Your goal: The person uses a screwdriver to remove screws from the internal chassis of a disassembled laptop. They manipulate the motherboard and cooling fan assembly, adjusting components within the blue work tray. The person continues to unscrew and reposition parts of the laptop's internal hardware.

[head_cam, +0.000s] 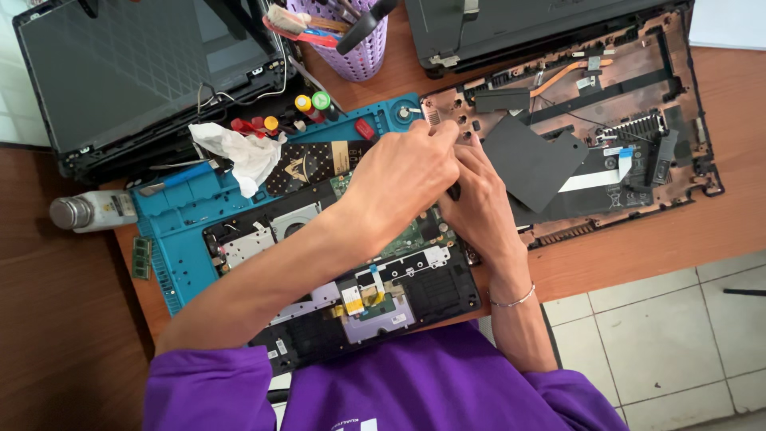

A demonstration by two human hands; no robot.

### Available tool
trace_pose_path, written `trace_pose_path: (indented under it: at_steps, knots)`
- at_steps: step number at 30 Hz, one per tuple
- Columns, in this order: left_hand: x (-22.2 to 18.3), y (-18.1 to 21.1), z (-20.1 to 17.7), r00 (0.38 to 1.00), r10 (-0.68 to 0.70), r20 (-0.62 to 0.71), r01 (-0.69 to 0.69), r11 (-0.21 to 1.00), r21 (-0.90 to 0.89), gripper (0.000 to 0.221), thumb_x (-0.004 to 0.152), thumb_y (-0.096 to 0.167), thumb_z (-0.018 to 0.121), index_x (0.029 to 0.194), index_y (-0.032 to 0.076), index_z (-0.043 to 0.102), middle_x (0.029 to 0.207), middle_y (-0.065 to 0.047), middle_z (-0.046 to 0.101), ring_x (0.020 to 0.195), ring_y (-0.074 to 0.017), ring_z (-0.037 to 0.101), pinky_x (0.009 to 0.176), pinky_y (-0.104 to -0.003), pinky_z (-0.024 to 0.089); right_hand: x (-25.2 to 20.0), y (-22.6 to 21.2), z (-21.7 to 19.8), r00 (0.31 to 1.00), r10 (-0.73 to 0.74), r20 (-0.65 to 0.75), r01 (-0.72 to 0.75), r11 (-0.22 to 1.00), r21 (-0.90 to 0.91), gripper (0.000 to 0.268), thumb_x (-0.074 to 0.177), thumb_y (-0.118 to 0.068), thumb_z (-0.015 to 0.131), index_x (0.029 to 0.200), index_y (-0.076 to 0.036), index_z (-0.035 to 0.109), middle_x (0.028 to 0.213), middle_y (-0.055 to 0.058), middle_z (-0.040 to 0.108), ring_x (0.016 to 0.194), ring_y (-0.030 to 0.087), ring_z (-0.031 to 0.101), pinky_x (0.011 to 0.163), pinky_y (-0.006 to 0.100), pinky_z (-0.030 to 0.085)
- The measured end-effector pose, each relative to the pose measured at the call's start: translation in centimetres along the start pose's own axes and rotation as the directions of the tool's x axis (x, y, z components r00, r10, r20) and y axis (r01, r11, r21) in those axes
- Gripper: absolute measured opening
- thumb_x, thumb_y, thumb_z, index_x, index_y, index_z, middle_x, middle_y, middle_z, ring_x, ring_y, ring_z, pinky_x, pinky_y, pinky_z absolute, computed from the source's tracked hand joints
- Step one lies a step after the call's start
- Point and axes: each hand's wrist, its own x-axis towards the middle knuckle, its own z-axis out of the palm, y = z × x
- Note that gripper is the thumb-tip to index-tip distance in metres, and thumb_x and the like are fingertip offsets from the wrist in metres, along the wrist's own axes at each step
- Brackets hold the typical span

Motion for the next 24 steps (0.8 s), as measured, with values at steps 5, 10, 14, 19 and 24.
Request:
trace_pose_path:
  at_steps: [5,10,14,19,24]
  knots:
    - [-0.8,-0.9,0.1,0.997,-0.079,-0.025,0.079,0.997,0.013,0.014,0.075,0.006,0.072,0.086,-0.002,0.073,0.102,-0.012,0.064,0.094,-0.0250,0.071,0.063,-0.033,0.062,0.2,-0.3,0.0,1.000,0.020,0.016,-0.019,0.999,-0.038,0.028,0.084,-0.003,0.078,0.109,0.002,0.069,0.114,0.015,0.070,0.115,0.036,0.066,0.123,0.052,0.039]
    - [-2.0,-1.4,0.1,0.993,-0.119,-0.029,0.119,0.993,-0.005,0.012,0.081,0.008,0.070,0.089,-0.001,0.072,0.097,-0.011,0.064,0.089,-0.0241,0.071,0.064,-0.037,0.062,0.4,-0.6,-0.1,1.000,0.029,0.013,-0.029,0.999,-0.030,0.027,0.086,-0.006,0.080,0.111,0.000,0.071,0.113,0.012,0.072,0.113,0.033,0.066,0.120,0.051,0.041]
    - [-2.7,-1.7,-0.1,0.989,-0.139,-0.057,0.139,0.990,-0.006,0.012,0.081,0.008,0.070,0.088,-0.001,0.071,0.097,-0.012,0.065,0.086,-0.0242,0.072,0.061,-0.037,0.062,0.5,-0.7,-0.1,1.000,0.024,0.012,-0.024,1.000,-0.018,0.029,0.087,-0.008,0.081,0.113,-0.002,0.072,0.113,0.011,0.072,0.113,0.032,0.067,0.121,0.050,0.041]
    - [-2.8,-1.6,0.0,0.989,-0.142,-0.044,0.141,0.990,-0.029,0.011,0.081,0.009,0.070,0.086,0.000,0.071,0.096,-0.012,0.065,0.085,-0.0246,0.072,0.061,-0.039,0.061,0.4,-0.6,0.0,0.999,0.030,0.015,-0.030,0.999,-0.020,0.029,0.087,-0.008,0.081,0.114,-0.002,0.071,0.113,0.012,0.072,0.114,0.033,0.067,0.120,0.051,0.041]
    - [-2.6,-1.5,0.4,0.989,-0.147,-0.030,0.146,0.988,-0.039,0.012,0.079,0.011,0.071,0.085,0.000,0.072,0.094,-0.012,0.066,0.085,-0.0248,0.072,0.060,-0.039,0.061,0.4,-0.6,-0.1,0.999,0.032,0.018,-0.032,0.999,-0.019,0.028,0.088,-0.007,0.080,0.113,-0.001,0.071,0.113,0.012,0.072,0.114,0.033,0.067,0.121,0.051,0.041]
